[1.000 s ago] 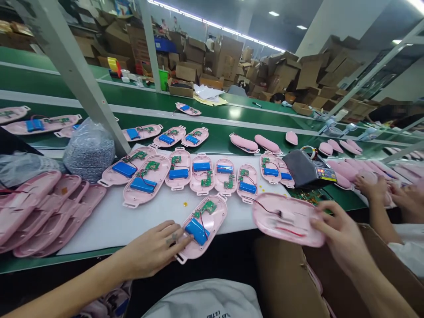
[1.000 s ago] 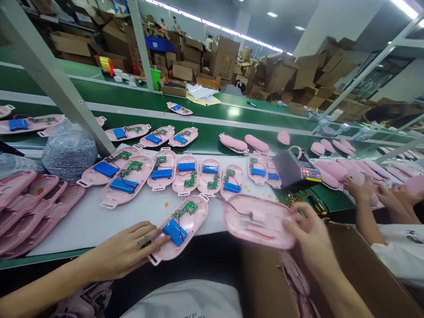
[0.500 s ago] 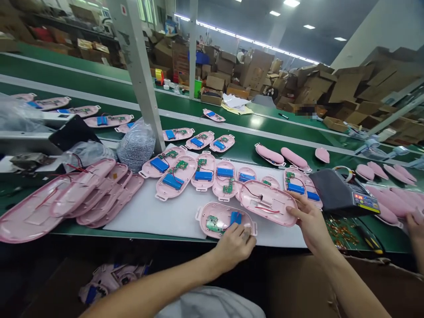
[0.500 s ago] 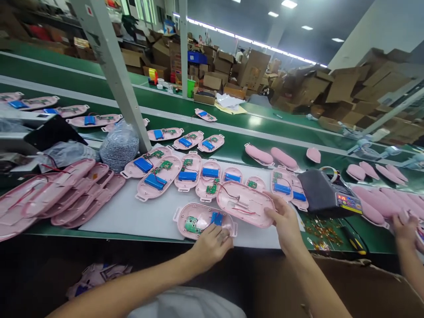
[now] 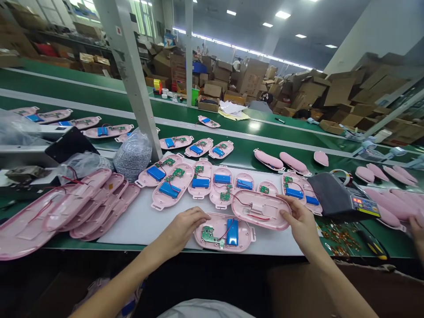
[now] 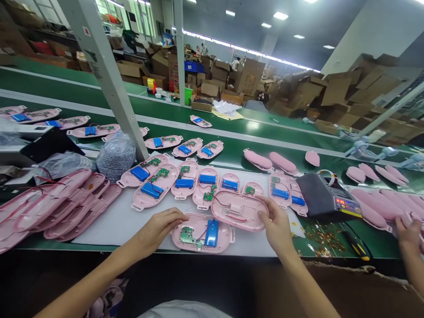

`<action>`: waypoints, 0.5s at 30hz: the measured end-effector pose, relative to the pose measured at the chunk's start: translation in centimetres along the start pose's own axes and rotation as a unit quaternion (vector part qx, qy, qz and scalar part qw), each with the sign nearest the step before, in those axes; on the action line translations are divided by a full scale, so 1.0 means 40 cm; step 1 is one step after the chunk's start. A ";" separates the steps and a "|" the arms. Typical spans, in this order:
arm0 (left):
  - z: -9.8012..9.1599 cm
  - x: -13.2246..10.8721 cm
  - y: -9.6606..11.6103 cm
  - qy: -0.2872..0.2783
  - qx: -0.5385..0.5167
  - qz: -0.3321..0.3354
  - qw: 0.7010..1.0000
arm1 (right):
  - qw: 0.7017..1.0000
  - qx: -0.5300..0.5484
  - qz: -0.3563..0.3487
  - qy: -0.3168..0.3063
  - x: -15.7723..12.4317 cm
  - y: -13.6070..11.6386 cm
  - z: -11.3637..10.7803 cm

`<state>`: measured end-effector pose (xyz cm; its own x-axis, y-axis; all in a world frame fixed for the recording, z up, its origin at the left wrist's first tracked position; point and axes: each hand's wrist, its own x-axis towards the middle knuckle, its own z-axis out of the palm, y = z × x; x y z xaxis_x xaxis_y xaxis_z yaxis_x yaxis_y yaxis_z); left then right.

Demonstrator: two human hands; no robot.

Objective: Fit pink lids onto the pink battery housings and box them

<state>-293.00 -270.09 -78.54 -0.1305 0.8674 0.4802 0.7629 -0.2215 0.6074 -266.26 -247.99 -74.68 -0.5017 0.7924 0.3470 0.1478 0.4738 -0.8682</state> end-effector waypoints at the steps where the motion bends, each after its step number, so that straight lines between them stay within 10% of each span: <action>1: -0.010 -0.009 0.002 -0.006 -0.027 -0.013 1.000 | 1.000 -0.015 -0.013 -0.014 0.001 -0.008 0.014; 7: 0.033 -0.002 0.026 0.189 0.206 0.161 0.946 | 0.984 -0.116 -0.113 -0.070 -0.014 -0.090 0.124; 15: 0.072 0.040 0.008 0.079 0.234 0.274 0.930 | 0.980 -0.159 -0.120 0.004 -0.049 -0.122 0.193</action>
<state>-291.13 -267.48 -79.38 0.2950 0.5978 0.7454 0.9294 -0.3606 -0.0786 -272.57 -254.84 -73.86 -0.5485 0.6451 0.5320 0.2844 0.7422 -0.6068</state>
